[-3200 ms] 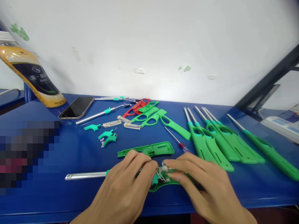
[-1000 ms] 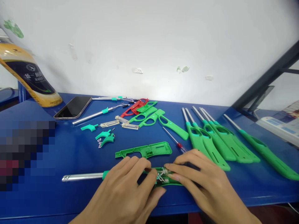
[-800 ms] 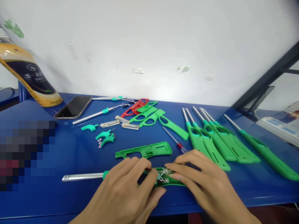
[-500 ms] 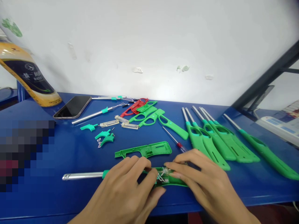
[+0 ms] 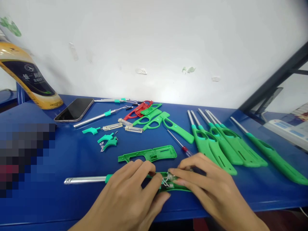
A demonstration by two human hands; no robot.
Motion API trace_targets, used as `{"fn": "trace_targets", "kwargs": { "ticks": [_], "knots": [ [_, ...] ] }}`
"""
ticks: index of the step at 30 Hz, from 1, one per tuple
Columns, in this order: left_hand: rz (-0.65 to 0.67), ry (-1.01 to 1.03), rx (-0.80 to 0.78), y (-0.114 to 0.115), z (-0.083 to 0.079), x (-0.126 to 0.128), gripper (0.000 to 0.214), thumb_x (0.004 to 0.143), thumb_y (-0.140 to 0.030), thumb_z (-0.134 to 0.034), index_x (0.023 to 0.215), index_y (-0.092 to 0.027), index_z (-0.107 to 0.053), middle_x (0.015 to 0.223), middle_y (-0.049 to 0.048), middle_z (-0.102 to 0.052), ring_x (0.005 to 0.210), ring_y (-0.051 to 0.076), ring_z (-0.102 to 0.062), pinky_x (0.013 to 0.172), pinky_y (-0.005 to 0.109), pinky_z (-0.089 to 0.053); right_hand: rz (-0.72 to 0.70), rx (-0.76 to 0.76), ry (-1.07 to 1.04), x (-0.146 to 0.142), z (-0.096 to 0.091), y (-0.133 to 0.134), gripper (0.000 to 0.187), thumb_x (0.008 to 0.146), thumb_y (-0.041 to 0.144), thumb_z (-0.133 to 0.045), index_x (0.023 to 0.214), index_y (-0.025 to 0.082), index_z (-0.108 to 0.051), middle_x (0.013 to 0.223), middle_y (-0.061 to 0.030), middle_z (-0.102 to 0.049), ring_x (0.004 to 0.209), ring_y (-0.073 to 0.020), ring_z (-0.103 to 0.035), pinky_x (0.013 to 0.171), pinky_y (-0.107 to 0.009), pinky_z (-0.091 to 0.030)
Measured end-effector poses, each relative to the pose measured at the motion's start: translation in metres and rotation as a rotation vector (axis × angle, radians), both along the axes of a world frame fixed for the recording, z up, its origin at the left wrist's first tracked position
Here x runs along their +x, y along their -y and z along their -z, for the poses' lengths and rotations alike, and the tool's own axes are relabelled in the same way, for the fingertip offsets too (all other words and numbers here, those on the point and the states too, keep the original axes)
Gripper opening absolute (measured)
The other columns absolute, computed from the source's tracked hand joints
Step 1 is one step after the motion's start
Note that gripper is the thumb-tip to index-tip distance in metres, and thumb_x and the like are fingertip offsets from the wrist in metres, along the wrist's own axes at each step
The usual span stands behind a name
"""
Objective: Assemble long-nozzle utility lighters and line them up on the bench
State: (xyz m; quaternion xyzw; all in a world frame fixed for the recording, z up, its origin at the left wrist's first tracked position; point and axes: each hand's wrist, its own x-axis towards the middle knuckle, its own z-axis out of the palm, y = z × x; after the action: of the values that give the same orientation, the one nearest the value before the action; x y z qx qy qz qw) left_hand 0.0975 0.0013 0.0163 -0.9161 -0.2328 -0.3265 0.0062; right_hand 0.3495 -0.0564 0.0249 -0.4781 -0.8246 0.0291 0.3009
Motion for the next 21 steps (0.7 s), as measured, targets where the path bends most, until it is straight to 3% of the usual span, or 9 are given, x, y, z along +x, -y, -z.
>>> {"fn": "trace_targets", "kwargs": {
  "ticks": [9, 14, 21],
  "knots": [
    [0.016, -0.016, 0.003, 0.0003, 0.0017, -0.0007, 0.025, 0.117, -0.025, -0.052, 0.114, -0.018, -0.076, 0.101, 0.0076, -0.075, 0.087, 0.028, -0.074, 0.078, 0.045, -0.066, 0.021, -0.027, -0.023, 0.0001, 0.0011, 0.0022, 0.019, 0.112, 0.020, -0.066, 0.126, 0.030, -0.076, 0.108, -0.0010, -0.069, 0.092, -0.0157, -0.067, 0.079, -0.031, -0.057],
    [0.041, -0.057, -0.008, -0.0020, 0.0024, -0.0006, 0.027, 0.118, -0.026, -0.049, 0.117, -0.019, -0.075, 0.102, 0.0089, -0.073, 0.087, 0.027, -0.073, 0.079, 0.046, -0.068, 0.012, -0.063, -0.041, -0.0011, -0.0024, 0.0038, 0.030, 0.112, 0.016, -0.064, 0.135, 0.034, -0.074, 0.109, -0.0007, -0.067, 0.094, -0.0149, -0.066, 0.080, -0.029, -0.058],
    [0.053, -0.084, -0.005, -0.0038, 0.0015, -0.0012, 0.023, 0.116, -0.025, -0.050, 0.110, -0.022, -0.072, 0.100, 0.0076, -0.069, 0.085, 0.026, -0.070, 0.078, 0.044, -0.068, 0.037, -0.071, -0.045, -0.0034, -0.0029, 0.0038, 0.021, 0.113, 0.017, -0.062, 0.120, 0.030, -0.077, 0.104, -0.0025, -0.064, 0.091, -0.0162, -0.065, 0.076, -0.031, -0.056]
  ]
}}
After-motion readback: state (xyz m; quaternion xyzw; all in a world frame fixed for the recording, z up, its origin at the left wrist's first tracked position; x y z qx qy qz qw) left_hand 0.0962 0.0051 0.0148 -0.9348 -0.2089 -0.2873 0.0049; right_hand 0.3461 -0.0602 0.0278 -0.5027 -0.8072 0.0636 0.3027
